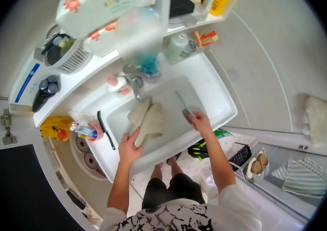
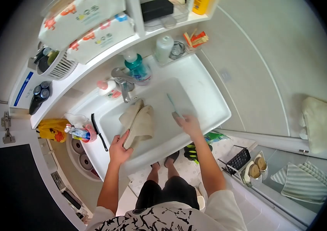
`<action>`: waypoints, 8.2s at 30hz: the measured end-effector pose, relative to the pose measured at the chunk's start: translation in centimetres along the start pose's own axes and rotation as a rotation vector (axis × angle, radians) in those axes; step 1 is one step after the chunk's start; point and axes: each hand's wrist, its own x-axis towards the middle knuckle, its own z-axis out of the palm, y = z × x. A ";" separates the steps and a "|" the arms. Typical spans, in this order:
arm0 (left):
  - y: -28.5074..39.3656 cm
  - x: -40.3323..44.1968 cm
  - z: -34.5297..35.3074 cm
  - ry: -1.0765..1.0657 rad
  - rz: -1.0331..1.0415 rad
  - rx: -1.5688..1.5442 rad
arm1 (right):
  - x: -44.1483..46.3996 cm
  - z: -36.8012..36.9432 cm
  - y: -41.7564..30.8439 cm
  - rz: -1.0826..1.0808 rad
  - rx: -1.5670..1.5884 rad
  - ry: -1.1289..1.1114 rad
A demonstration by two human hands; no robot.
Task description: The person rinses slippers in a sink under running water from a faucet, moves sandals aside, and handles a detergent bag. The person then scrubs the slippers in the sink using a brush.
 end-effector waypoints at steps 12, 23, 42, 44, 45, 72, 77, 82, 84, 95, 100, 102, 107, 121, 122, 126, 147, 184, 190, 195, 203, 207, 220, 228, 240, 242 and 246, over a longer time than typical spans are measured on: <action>2.9 2.1 3.9 0.156 0.230 0.360 | -8.8 0.2 2.9 0.323 1.098 -0.242; 15.8 3.0 7.7 -0.404 0.536 0.252 | -14.5 -3.9 4.8 0.273 1.263 -0.313; 13.9 -2.4 15.0 -0.340 -0.029 -0.333 | 6.9 -10.5 35.0 0.670 0.752 0.621; 13.3 -2.6 15.0 -0.361 -0.059 -0.401 | 8.0 -10.3 36.7 0.660 0.872 0.631; 13.1 -2.8 14.8 -0.374 -0.076 -0.437 | 8.3 -10.5 38.3 0.657 0.929 0.638; 14.4 -7.5 6.5 -0.364 0.143 -0.929 | -25.4 -7.7 1.6 -0.230 1.382 0.391; 16.0 -7.7 3.6 -0.322 0.314 -0.799 | -28.6 -4.4 -4.5 -0.302 1.353 0.071; 16.3 -8.7 0.0 -0.350 0.309 -0.579 | -30.3 -1.8 -7.7 -0.287 1.396 -0.183; 16.7 -8.4 0.1 -0.122 0.451 -0.620 | -31.0 -0.5 -11.0 -0.203 1.378 -0.122; 16.7 -6.6 -3.1 -0.042 0.170 -0.945 | -26.4 1.0 -4.2 -0.665 0.842 0.381; 19.4 -7.3 -6.0 -0.056 0.101 -1.264 | -21.7 3.4 4.3 -0.350 0.538 0.561; 20.2 -7.5 -6.9 -0.050 0.080 -1.305 | -21.2 4.3 3.9 -0.462 0.893 0.127; 20.3 -7.3 -6.4 -0.125 0.026 -1.401 | -21.1 7.4 -3.1 -0.528 1.199 -0.304; 18.7 -6.8 -8.7 -0.065 -0.159 -1.440 | -20.0 5.9 -2.7 -0.417 1.296 -0.077; 18.6 -6.7 -8.8 -0.058 -0.158 -1.406 | -20.2 5.9 -3.3 -0.408 1.299 -0.066; 15.2 -5.3 -7.4 0.101 -0.069 -1.136 | -20.1 3.4 -3.2 -0.416 1.267 0.022; -2.7 2.3 6.2 0.079 0.118 -0.010 | -20.3 -3.3 1.3 -0.454 1.234 0.211; -7.8 4.7 4.5 0.309 0.120 -0.015 | -20.9 -3.3 3.0 -0.389 1.254 0.266; -7.8 4.4 4.1 0.255 -0.061 -0.147 | -21.5 -3.4 3.4 -0.416 1.235 0.254; -6.9 3.5 0.4 0.302 -0.079 -0.301 | -22.2 -4.1 3.6 -0.363 1.287 0.340; -8.7 1.7 0.4 0.396 -0.121 -0.500 | -22.6 -4.7 4.6 -0.416 1.164 0.398; -9.5 1.1 2.9 0.300 -0.293 -0.832 | -23.6 -4.1 2.9 -0.441 1.091 0.452; -10.3 -1.5 7.2 0.230 -0.406 -0.941 | -22.4 -3.2 1.6 -0.457 0.816 0.520; -9.9 -2.2 7.9 0.484 -0.203 -0.313 | -23.3 -3.0 -0.4 -0.428 0.958 0.524; -6.9 -2.8 5.6 0.179 -0.403 -1.131 | -23.3 -2.1 -1.0 -0.449 0.747 0.604; -6.6 -3.1 5.2 0.161 -0.379 -1.168 | -23.2 -1.2 -1.5 -0.443 0.664 0.627; -7.0 -3.8 5.1 0.146 -0.369 -1.261 | -23.9 -0.4 -4.4 -0.509 0.405 0.603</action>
